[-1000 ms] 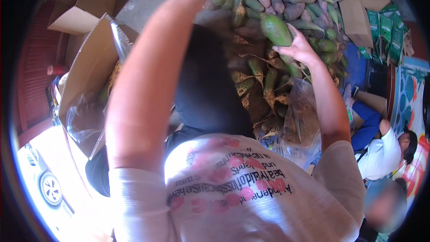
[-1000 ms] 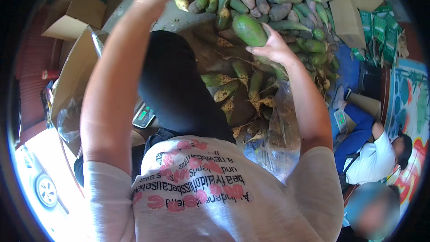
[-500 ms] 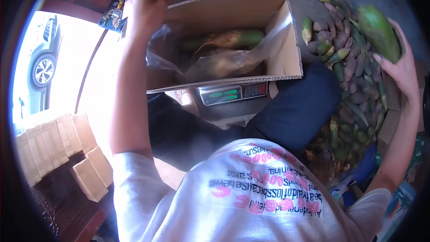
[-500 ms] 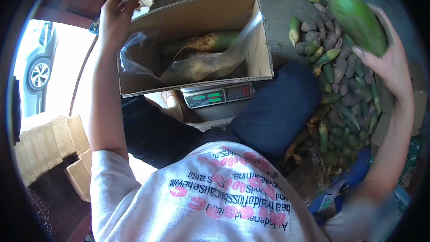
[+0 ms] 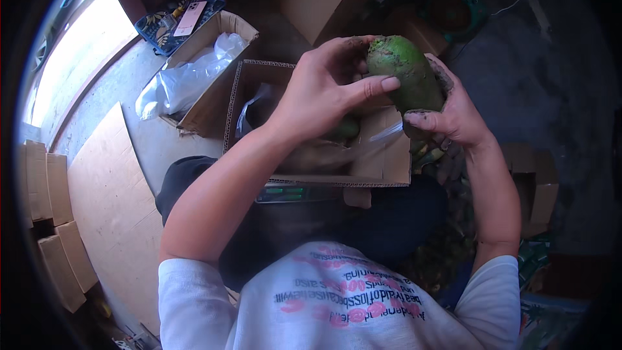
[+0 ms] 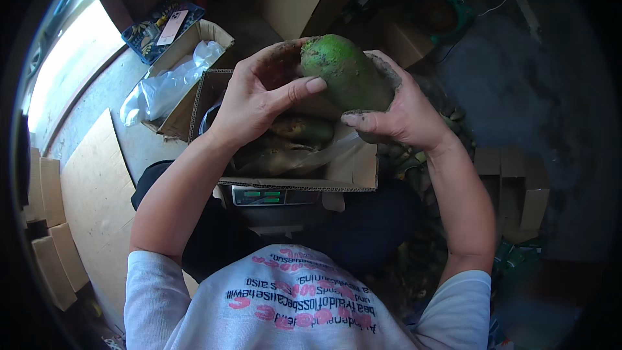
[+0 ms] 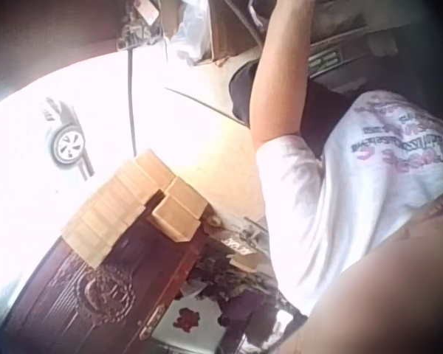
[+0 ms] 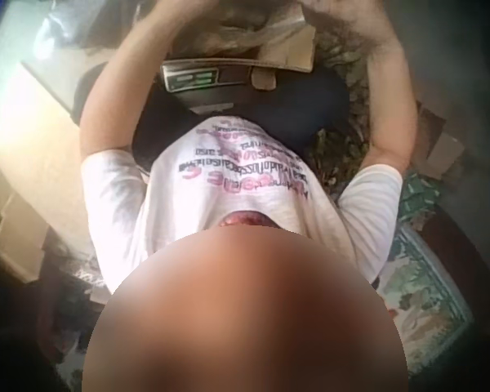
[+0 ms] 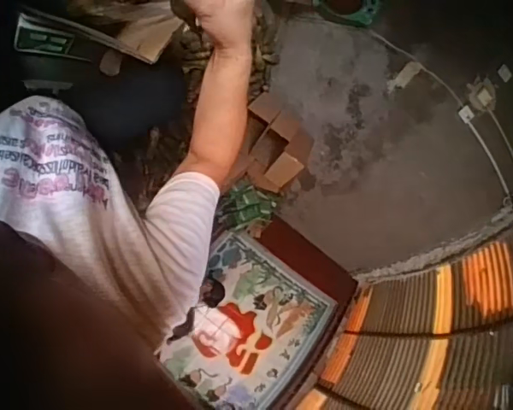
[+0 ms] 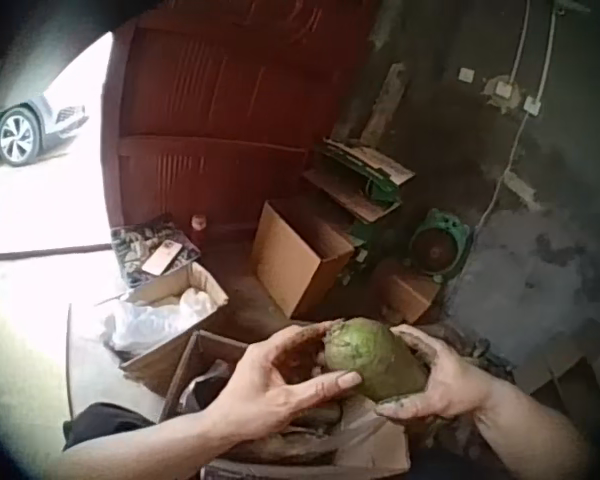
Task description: Selecting, weighing, and packing green radishes (daikon) into cardboard boxes.
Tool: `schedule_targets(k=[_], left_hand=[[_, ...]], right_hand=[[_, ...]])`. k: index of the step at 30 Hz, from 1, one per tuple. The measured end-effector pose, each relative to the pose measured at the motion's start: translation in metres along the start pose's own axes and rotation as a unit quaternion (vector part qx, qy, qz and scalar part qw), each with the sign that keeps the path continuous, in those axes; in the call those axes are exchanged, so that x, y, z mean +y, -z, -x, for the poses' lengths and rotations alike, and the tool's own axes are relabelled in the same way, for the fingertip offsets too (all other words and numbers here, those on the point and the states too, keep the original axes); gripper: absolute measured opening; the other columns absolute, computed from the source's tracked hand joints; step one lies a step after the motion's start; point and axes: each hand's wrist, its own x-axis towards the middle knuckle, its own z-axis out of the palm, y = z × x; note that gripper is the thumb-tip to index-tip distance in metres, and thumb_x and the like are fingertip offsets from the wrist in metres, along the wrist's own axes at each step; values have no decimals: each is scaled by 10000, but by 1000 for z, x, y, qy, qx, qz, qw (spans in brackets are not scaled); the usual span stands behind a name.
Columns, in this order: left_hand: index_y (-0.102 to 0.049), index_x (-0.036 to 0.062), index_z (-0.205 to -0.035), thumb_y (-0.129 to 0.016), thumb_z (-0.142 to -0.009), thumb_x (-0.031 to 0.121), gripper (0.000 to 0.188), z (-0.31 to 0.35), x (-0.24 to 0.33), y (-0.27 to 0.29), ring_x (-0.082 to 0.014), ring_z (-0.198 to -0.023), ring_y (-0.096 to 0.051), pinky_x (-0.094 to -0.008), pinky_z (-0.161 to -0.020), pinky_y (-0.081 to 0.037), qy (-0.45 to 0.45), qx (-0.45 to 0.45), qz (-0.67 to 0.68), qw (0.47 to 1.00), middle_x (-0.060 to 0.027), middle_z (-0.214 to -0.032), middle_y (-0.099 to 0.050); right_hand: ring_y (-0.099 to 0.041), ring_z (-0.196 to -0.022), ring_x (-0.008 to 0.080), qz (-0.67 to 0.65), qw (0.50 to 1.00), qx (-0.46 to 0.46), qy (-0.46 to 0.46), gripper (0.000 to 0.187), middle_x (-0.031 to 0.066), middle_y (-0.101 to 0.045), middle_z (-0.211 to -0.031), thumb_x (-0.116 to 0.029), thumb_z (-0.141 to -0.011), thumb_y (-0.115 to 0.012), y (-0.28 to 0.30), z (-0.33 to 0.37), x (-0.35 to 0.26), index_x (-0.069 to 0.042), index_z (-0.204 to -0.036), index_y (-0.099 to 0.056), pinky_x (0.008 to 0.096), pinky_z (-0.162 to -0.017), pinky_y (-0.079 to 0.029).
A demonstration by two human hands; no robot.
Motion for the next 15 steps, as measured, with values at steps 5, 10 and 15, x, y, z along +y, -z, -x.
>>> schedule_targets(k=[5, 10, 15], left_hand=[[-571, -4, -1325, -758, -880, 252, 546, 8, 3, 2, -105, -1038, -593, -265, -928, -476, -21, 3, -52, 998, -36, -1144, -645], [-576, 18, -1342, -659, -957, 293, 480, 11, -5, 4, -55, -871, -525, -230, -789, -460, -54, -11, -39, 998, 25, -982, -603], [-566, 21, -1357, -519, -1037, 312, 435, 10, -8, 7, -40, -808, -466, -205, -757, -423, -62, -10, 6, 998, 53, -940, -580]], right_hand=[[-547, -1135, 143, 147, 986, 45, 66, 721, 48, -588, -1206, -76, -670, -871, -10, 6, -6, -40, -1281, -491, 310, -999, -443], [-621, -1103, 206, 330, 932, 95, 114, 686, 104, -650, -1124, -84, -645, -846, -25, 14, -25, -65, -1248, -520, 331, -971, -479], [-642, -1035, 296, 453, 865, 136, 170, 728, 131, -660, -1085, -91, -594, -849, -34, 18, -29, -80, -1246, -525, 380, -921, -506]])
